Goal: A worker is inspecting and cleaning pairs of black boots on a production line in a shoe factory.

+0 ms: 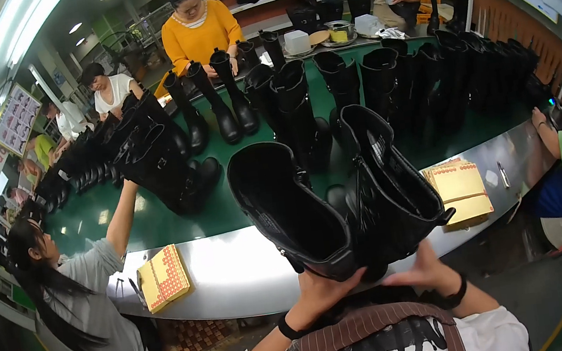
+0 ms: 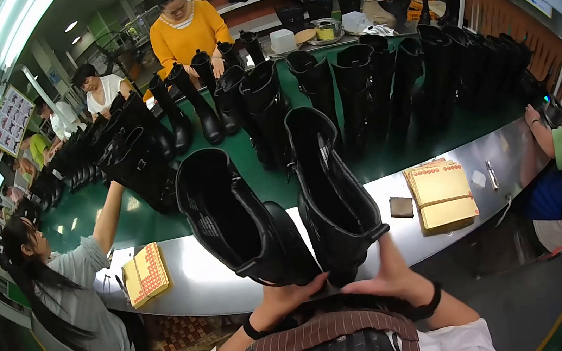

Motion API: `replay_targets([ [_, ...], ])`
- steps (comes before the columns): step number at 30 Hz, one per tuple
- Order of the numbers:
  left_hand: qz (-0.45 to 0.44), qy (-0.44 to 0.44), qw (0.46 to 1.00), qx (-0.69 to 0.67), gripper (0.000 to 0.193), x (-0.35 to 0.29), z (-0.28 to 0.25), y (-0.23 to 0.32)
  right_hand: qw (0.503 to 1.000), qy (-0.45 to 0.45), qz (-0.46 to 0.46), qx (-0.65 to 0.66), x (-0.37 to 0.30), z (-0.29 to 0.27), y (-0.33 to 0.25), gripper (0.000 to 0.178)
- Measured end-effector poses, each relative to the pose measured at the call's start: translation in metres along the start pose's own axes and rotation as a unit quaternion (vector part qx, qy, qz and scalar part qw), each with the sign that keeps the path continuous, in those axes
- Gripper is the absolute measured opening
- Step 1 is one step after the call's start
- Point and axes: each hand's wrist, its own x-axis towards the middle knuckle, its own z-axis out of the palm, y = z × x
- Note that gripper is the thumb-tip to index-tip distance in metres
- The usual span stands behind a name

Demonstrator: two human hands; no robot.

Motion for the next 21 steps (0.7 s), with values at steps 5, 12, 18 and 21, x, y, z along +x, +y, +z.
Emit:
replay_targets([
  [5, -0.032, 0.025, 0.997, -0.073, 0.056, -0.009, -0.023, -0.034, 0.998, 0.046, 0.024, 0.047, -0.020, 0.039, 0.051, 0.057],
  [12, -0.132, 0.069, 0.979, -0.137, 0.044, -0.029, -0.046, -0.031, 0.983, 0.085, 0.133, 0.092, -0.006, 0.019, 0.049, 0.067],
  [18, -0.260, 0.031, 0.959, -0.112, 0.059, -0.049, -0.020, -0.040, 0.982, 0.060, 0.178, 0.015, -0.006, 0.021, 0.043, 0.072],
  [21, -0.243, 0.084, 0.944, -0.206, 0.053, -0.044, -0.030, -0.053, 0.982, 0.066, 0.171, 0.052, -0.003, 0.020, 0.046, 0.073],
])
